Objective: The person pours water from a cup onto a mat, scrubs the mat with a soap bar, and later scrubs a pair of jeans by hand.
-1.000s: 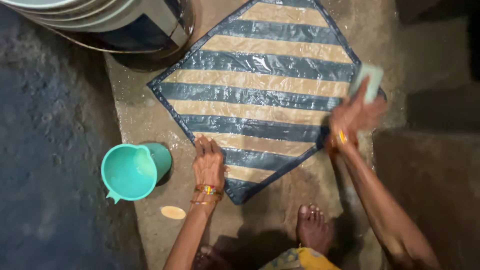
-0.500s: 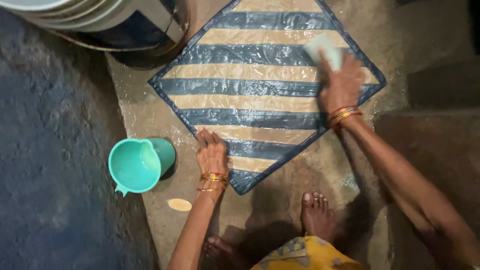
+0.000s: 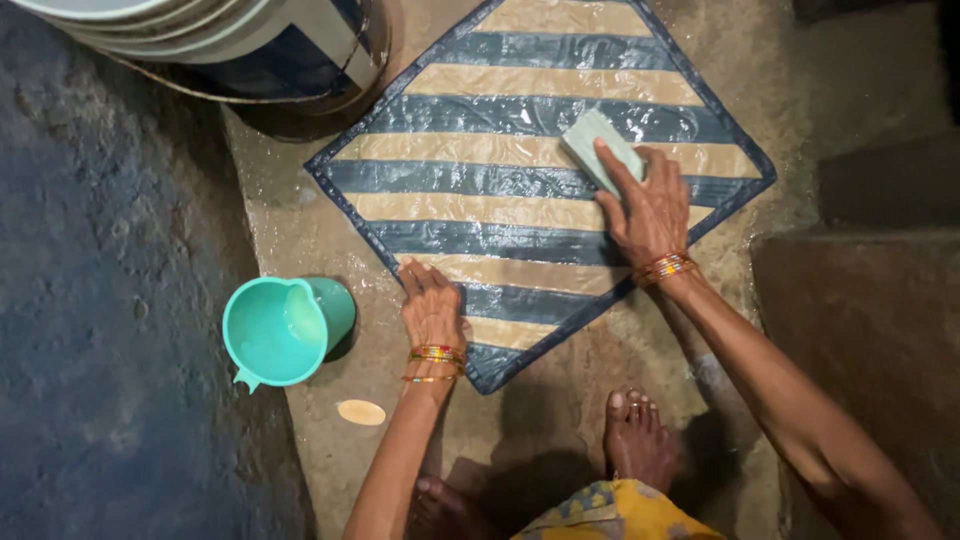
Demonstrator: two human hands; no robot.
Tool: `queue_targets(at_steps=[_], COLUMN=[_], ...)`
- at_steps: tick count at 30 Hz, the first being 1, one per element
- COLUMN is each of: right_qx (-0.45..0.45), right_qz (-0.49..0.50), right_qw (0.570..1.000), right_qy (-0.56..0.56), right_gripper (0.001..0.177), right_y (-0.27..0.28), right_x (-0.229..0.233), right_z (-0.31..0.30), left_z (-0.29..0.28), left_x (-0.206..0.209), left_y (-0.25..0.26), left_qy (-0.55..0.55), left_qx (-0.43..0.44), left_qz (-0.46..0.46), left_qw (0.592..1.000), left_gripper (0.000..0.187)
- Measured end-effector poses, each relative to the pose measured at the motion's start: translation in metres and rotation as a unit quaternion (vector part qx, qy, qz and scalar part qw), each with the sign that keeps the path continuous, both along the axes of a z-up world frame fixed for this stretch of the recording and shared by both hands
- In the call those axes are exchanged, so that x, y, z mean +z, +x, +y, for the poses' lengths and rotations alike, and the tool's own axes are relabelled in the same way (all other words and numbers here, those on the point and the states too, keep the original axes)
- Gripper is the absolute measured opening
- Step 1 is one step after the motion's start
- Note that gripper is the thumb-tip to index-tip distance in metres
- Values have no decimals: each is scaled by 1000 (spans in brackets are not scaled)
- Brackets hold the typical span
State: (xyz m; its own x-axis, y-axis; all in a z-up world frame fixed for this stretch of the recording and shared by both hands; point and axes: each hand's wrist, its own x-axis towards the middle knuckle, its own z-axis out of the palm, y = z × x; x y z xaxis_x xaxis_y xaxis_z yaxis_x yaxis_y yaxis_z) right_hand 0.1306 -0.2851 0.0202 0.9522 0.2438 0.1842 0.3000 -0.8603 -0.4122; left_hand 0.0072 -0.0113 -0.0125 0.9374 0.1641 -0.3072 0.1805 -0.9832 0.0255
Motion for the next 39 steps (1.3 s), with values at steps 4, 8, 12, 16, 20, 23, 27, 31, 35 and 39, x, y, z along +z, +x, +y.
queue_targets(at_steps=[4, 8, 12, 16, 20, 23, 27, 31, 35, 39], right_qx=[-33, -60, -108, -154, -68, -76, -95, -97, -114, -17], right_qz=[5, 107, 308, 433, 209, 111, 50, 22, -8, 3], right_qw=[999, 944, 733, 587, 909, 975, 986, 993, 993, 1000], right_qy=[20, 305, 596, 666, 355, 176, 131, 60, 26, 14], right_gripper=[61, 50, 51, 56, 57, 59, 57, 62, 68, 65], right_y=[-6, -1, 1, 1, 3, -6, -17, -22, -25, -34], right_x=[-11, -25, -14, -5, -1, 5, 0, -10, -21, -19], right_z=[-6, -17, -22, -22, -34, -51, -68, -68, -37, -2], left_z=[-3, 1, 0, -1, 0, -1, 1, 0, 1, 0], left_x=[16, 0, -15, -16, -2, -7, -14, -9, -15, -13], left_y=[4, -3, -3, -3, -2, -4, -6, -4, -4, -6], left_qy=[-13, 14, 29, 47, -5, 14, 28, 0, 27, 16], left_qx=[11, -10, -9, -6, 4, -3, -10, -1, -11, -3], left_qz=[12, -23, -29, -39, 4, -21, -57, 0, -45, -33], left_qw=[1000, 1000, 999, 998, 1000, 1000, 998, 1000, 999, 999], left_gripper=[87, 80, 74, 65, 78, 79, 74, 76, 70, 70])
